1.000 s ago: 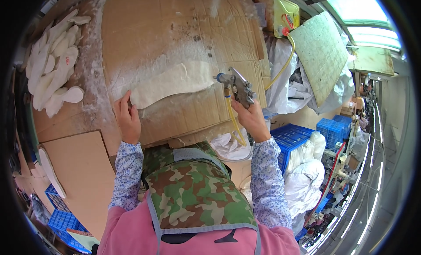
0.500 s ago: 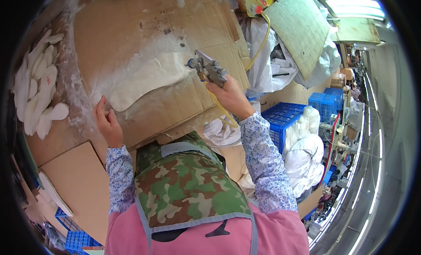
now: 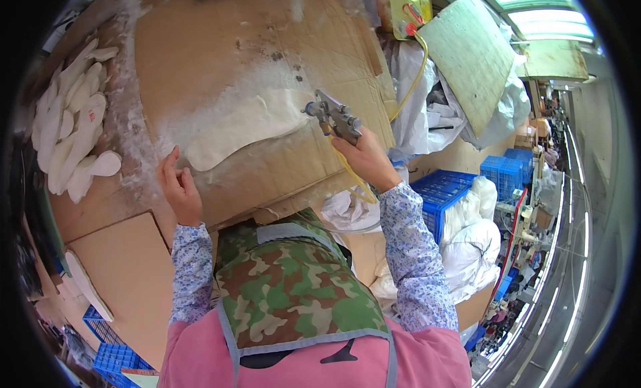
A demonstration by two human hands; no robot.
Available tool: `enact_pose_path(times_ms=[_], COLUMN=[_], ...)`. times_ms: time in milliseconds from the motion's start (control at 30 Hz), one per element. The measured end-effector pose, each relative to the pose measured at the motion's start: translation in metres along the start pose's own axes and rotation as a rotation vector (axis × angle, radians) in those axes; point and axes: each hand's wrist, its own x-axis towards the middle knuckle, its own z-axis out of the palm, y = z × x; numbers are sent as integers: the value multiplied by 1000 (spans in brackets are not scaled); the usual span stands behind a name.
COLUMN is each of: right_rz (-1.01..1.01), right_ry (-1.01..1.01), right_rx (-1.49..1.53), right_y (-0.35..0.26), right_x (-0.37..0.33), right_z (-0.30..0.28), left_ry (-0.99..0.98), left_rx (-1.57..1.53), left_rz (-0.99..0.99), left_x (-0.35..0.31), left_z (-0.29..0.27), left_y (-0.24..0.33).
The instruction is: Spraying adhesive onto shoe components using a hand-held spray gun.
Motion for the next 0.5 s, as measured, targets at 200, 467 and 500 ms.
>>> enact_pose_path(times_ms=[200,467,500], right_rz=[27,51,51], right_ry=[36,45,45], right_rx=[3,18,18], right_y=[0,-8,-7], right_x=[0,-3,-3], right_z=[0,1,1], left_ry=[-11,14,12], left_rx=[14,29,30], left_rz=[-9,35,32], left_x=[-2,-3,-3], left_z=[-2,-2,-2], left_y=[-1,-7,-7])
